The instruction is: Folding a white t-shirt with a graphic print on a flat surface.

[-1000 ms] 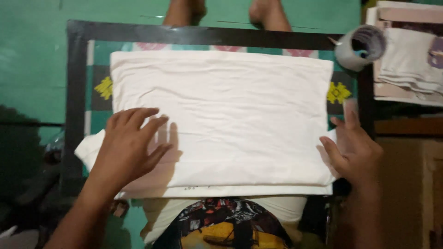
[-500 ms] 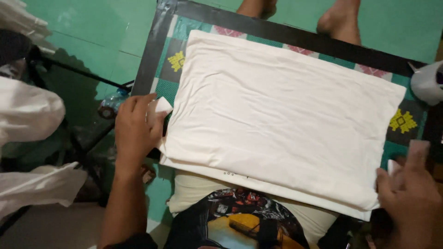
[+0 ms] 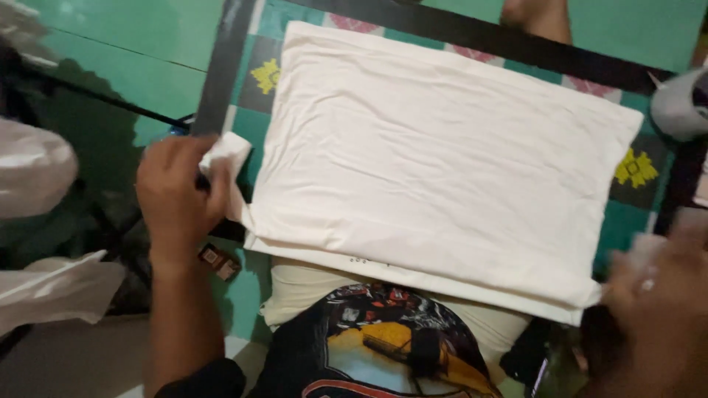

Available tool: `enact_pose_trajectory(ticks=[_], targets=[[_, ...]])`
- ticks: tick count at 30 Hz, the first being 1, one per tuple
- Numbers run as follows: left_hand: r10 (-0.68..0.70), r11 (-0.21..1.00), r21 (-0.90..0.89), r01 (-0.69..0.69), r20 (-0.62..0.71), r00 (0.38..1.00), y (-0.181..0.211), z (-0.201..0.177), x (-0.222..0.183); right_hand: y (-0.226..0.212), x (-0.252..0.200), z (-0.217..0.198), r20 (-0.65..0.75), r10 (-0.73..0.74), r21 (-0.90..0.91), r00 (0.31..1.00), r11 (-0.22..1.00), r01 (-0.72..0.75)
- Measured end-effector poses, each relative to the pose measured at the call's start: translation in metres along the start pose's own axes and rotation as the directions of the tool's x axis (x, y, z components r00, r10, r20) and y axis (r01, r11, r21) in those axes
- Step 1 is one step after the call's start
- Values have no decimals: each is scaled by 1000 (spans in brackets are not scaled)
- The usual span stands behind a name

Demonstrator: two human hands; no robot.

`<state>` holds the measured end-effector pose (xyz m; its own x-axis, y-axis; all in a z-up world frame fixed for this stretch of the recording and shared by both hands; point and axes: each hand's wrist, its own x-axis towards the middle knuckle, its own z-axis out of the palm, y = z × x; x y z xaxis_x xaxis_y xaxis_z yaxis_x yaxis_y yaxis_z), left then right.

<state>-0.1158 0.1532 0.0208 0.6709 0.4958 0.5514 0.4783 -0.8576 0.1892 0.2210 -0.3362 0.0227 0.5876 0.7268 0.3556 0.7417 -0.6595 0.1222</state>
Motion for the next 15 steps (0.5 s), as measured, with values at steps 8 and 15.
enact_pose_trajectory(ticks=[8,15], targets=[[480,861,-381,-338,386,788,26,-18,-1,-11,-21,-4,254,-159,501,954,866,11],[503,855,-337,-394,354,788,22,-8,-7,2,-36,13,332,-257,485,907,872,70]])
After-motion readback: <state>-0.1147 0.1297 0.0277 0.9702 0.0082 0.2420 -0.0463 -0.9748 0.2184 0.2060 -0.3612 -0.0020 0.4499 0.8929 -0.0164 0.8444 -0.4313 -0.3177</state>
